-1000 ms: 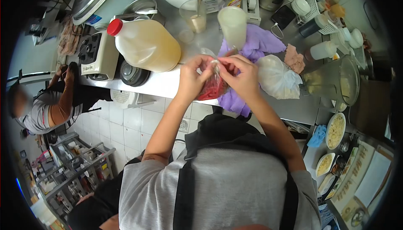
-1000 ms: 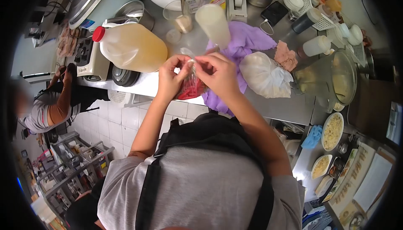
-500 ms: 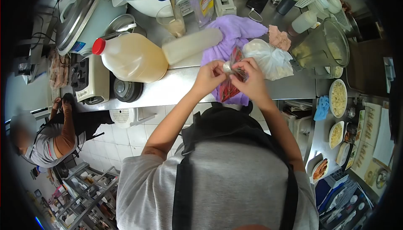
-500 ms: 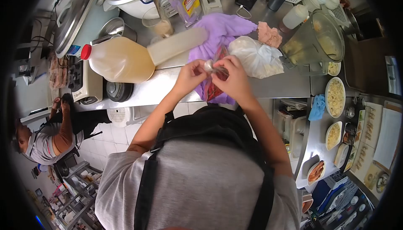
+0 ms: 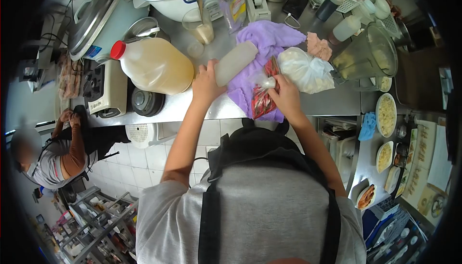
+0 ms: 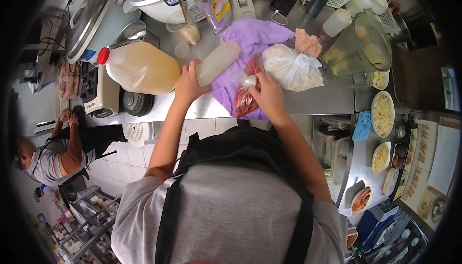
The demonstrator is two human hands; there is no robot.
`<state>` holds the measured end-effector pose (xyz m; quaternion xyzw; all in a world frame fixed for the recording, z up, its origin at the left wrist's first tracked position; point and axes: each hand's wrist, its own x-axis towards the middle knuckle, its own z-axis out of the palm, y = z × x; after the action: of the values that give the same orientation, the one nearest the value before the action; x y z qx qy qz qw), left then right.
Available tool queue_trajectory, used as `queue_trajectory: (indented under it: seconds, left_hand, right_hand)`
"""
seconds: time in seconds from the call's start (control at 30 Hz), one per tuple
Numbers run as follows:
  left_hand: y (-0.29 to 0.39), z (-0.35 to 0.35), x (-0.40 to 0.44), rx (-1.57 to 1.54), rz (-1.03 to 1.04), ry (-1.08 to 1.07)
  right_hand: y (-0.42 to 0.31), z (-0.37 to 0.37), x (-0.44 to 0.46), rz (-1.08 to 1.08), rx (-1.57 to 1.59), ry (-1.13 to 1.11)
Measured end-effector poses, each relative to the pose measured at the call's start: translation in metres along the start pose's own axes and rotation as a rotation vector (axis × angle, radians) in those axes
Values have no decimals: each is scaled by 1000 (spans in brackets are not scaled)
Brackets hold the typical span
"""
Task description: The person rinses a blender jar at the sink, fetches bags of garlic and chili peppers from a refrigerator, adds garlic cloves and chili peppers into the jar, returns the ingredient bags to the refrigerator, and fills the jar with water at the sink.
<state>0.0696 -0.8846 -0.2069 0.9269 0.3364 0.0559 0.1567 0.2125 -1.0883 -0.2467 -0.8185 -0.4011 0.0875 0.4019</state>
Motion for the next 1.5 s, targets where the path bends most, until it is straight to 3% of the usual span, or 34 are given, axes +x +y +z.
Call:
queue_trajectory:
  seconds: [0.03,0.13,0.2,0.37,0.6,0.83,1.0,1.33,1.43,1.5]
  left_hand:
    - [-1,-3,6,-26,-59,-150]
    - [24,-41,27,181,117,-54]
    - [48,-62,53,446,297,90]
    - [96,-63,130,912,768,178]
    - [104,-48,209,908,994,141]
    - [91,-37,238,955,1184,267]
    - [82,-35,223,980,1080,308]
    - [77,-26,204,1069,988,405]
    - [78,-32,188,755,948,541]
    - [77,-38,164,464,807,560]
  right_hand:
    - [1,0,1,21,3,1]
    - [3,-3,-2,89,2,-16]
    - [2,-6,-2,123,-13,-42]
    - [-2,-7,-5,144,287,82]
    - [-1,-17,-17,110,278,97]
    - [-4,-30,-12,101,305,54]
    - [-7,-31,-2,-95,347,157]
    - [-8,-36,16,-135,299,61]
    - [-7,-32,20,-54,389,44]
    - [0,-22,23,23,493,41]
